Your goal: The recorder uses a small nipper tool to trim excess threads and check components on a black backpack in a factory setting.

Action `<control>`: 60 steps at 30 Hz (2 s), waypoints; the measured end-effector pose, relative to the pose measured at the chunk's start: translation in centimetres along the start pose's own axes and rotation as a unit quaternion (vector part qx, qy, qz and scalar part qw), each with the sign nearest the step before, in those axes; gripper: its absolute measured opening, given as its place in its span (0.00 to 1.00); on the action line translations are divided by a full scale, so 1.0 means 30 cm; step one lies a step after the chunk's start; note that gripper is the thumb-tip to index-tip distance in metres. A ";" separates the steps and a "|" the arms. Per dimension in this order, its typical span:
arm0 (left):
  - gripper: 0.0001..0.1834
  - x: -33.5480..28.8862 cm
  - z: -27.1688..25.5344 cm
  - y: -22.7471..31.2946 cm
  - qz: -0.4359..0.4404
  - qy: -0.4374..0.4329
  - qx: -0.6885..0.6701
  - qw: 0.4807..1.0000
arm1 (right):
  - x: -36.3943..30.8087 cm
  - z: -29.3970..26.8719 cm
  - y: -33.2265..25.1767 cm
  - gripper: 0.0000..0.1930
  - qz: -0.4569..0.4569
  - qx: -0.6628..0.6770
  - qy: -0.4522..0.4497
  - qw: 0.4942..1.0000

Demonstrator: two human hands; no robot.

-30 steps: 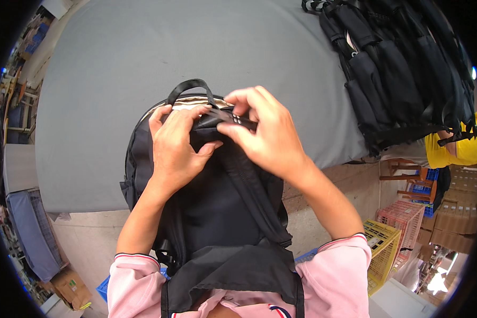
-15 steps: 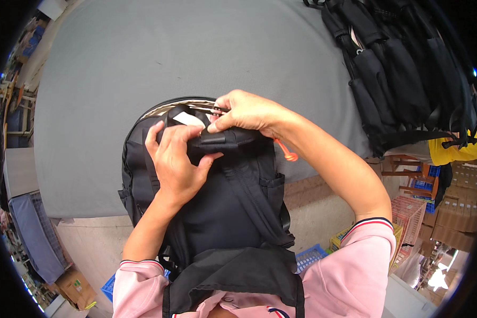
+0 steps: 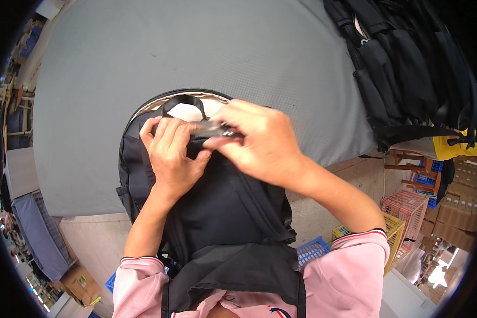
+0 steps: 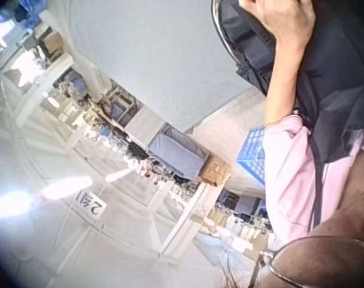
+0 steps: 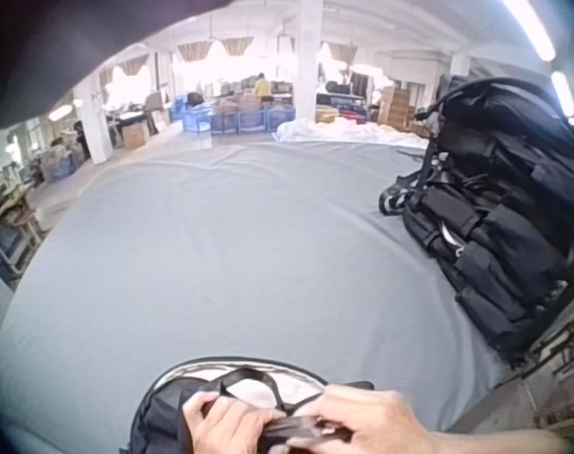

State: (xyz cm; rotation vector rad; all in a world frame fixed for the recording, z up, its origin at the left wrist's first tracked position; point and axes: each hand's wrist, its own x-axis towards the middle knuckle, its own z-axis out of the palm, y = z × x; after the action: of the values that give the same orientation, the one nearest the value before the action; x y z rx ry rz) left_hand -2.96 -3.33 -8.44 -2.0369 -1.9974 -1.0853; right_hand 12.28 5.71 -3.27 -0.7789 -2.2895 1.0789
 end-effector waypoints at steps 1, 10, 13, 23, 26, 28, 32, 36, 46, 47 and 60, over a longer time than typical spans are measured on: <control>0.20 0.004 0.002 -0.001 0.001 0.006 -0.002 1.000 | 0.004 0.016 -0.009 0.11 -0.031 -0.026 0.004 0.999; 0.17 0.007 0.017 -0.004 -0.006 0.025 0.015 1.000 | 0.019 0.072 0.009 0.08 -0.011 -0.074 -0.014 0.997; 0.19 0.012 0.001 0.001 -0.018 -0.005 0.008 1.000 | 0.008 0.063 0.022 0.04 -0.005 -0.026 0.024 0.999; 0.19 0.022 0.010 -0.020 -0.009 0.009 0.008 1.000 | -0.052 -0.007 -0.010 0.09 0.052 -0.026 0.104 0.993; 0.20 0.024 0.017 -0.016 -0.011 0.014 -0.001 1.000 | -0.062 -0.006 0.027 0.12 -0.042 -0.121 0.061 0.990; 0.20 0.026 0.013 -0.017 -0.014 0.014 -0.002 1.000 | -0.054 -0.003 0.029 0.12 -0.049 -0.131 0.055 0.989; 0.20 0.026 0.012 -0.018 -0.016 0.009 -0.003 1.000 | -0.040 0.002 0.037 0.12 -0.086 -0.169 0.046 0.981; 0.20 0.025 0.012 -0.018 -0.018 0.001 -0.004 1.000 | -0.027 -0.010 0.038 0.13 -0.100 -0.189 0.036 0.976; 0.20 0.015 0.022 -0.019 -0.012 0.011 0.003 1.000 | 0.012 -0.055 0.031 0.10 -0.071 -0.171 -0.055 0.981; 0.20 0.012 0.025 -0.016 -0.012 0.009 0.003 1.000 | 0.018 -0.062 0.027 0.09 -0.027 -0.132 -0.082 0.987; 0.19 -0.001 0.029 -0.027 -0.009 0.039 0.016 0.999 | -0.015 -0.046 0.031 0.07 0.256 0.204 -0.038 0.944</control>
State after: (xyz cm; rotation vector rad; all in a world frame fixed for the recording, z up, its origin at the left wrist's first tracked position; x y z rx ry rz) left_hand -3.33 -2.78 -9.44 -1.9347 -1.9858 -1.1103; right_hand 13.74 6.62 -3.31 -1.2014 -1.8528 1.7680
